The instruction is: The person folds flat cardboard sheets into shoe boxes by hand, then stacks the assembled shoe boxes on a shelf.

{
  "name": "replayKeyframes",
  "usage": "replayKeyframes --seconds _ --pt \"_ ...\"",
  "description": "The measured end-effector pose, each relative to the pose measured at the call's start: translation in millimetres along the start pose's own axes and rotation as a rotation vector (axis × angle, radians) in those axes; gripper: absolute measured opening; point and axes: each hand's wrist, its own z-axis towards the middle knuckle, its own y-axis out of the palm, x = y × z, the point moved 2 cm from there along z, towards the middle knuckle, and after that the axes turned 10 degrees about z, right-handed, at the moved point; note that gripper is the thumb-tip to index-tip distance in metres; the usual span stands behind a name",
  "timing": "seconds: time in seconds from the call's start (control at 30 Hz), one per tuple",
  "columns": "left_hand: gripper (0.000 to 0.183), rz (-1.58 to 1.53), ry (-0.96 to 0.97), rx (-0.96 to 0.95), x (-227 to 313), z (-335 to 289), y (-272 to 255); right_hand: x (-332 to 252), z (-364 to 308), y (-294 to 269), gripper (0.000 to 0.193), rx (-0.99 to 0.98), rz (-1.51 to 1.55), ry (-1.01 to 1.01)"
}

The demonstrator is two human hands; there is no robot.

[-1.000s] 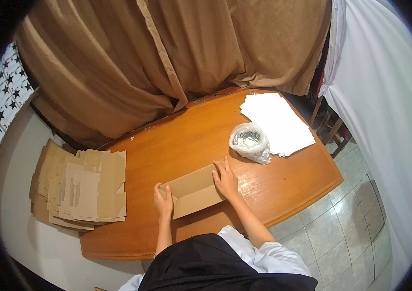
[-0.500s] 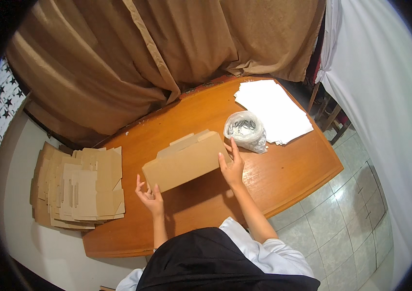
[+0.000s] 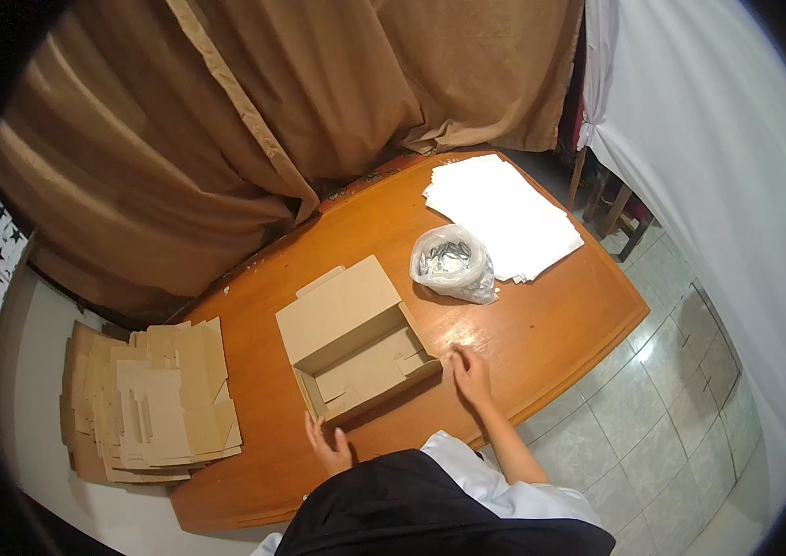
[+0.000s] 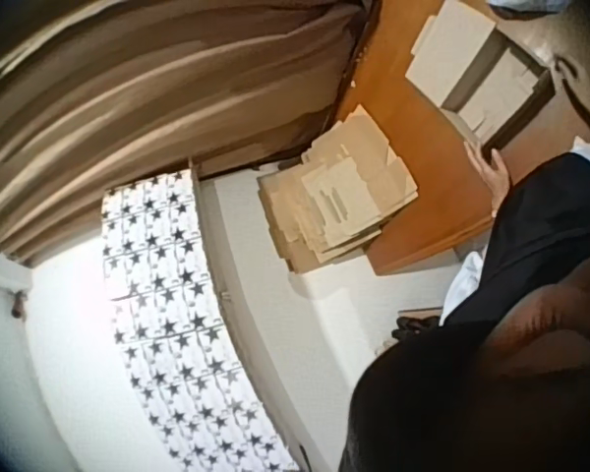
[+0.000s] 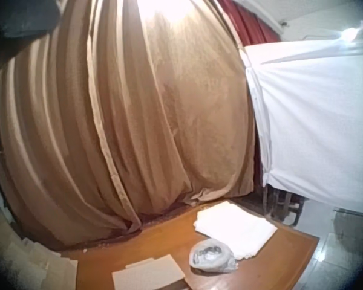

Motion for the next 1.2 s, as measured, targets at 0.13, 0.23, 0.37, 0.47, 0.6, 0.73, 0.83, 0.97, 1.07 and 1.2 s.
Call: replayKeyframes --seconds 0.13,0.23,0.37,0.47,0.6,0.73,0.83,0.97,1.07,1.2 --pt "0.035 -0.082 -0.058 0.101 -6.3 48.6 -8.3 -15.3 75.6 -40.6 0.024 0.292 -0.225 -0.102" --pt "0.034 0.037 -0.192 -0.033 -5.4 81.7 -9.4 -2.4 128.0 -85.5 0.029 0.411 -0.639 -0.316" --pt "0.055 0.089 -0.295 -0.576 -7.5 97.2 -3.6 -0.7 159.7 -100.0 0.033 0.441 -0.93 -0.209" --pt "0.078 -0.013 -0.28 -0.69 -10.8 94.8 -5.5 4.1 169.6 -111.3 0.031 0.313 -1.111 -0.126" --pt "0.109 -0.109 -0.299 -0.804 -12.4 97.0 -6.9 4.2 175.3 -117.9 0.018 0.329 -0.997 -0.099" --pt "0.115 -0.139 -0.261 -0.844 -15.7 101.5 -6.9 -8.8 181.8 -117.3 0.01 0.356 -0.805 -0.048" --pt "0.115 -0.141 -0.271 -0.861 -15.0 103.3 -7.9 -14.0 195.1 -121.7 0.012 0.307 -0.602 0.07" --pt "0.108 -0.079 -0.228 -0.812 -4.3 110.3 -11.3 -24.8 214.6 -141.1 0.017 0.364 -0.38 -0.077" --pt "0.097 0.307 -0.154 -0.726 25.4 120.8 -21.1 -72.6 208.8 -124.6 0.018 0.367 -0.518 -0.091" --pt "0.076 0.397 -0.143 -0.503 26.6 121.7 -8.7 -139.5 172.2 -71.1 0.014 0.18 -0.635 -0.233"
